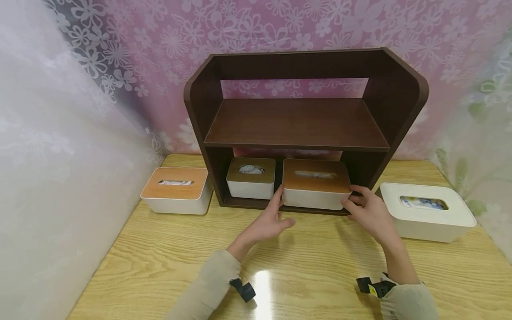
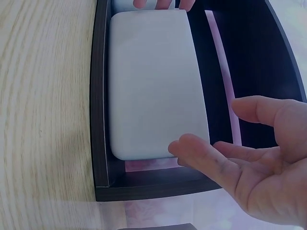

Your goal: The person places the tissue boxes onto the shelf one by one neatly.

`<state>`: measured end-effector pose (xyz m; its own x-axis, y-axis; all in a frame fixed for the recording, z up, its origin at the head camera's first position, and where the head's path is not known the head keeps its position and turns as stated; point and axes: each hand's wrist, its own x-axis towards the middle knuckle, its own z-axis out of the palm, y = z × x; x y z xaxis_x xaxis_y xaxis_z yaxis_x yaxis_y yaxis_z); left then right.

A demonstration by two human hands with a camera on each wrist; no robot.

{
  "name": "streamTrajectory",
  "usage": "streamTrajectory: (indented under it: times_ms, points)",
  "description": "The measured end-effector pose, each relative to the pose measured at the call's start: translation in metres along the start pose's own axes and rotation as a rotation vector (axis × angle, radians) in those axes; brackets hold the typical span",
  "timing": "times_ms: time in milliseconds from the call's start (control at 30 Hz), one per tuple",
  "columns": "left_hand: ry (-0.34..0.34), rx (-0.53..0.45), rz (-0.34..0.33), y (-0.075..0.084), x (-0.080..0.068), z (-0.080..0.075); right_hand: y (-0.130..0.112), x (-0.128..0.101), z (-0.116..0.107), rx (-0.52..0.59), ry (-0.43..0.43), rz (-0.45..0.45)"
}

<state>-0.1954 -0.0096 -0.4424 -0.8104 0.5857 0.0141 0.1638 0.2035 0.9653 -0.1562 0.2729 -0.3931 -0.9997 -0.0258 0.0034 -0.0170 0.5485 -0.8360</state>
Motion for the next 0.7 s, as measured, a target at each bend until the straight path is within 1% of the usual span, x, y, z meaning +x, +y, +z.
streamTrajectory:
  times_ms: [167,400,700]
  points:
    - [-0.008,0.003,-0.005,-0.0002,0.0005,-0.0006,0.0006,-0.0008,-0.0001,0.002,-0.01,-0.003]
    - [-0.025,0.019,-0.014,0.0031,0.0018,-0.0025,-0.0012,-0.0015,-0.0007,-0.026,-0.01,0.002]
    - [-0.034,0.02,-0.004,0.005,0.0029,-0.0043,-0.0002,-0.0005,0.0006,-0.039,-0.019,0.009]
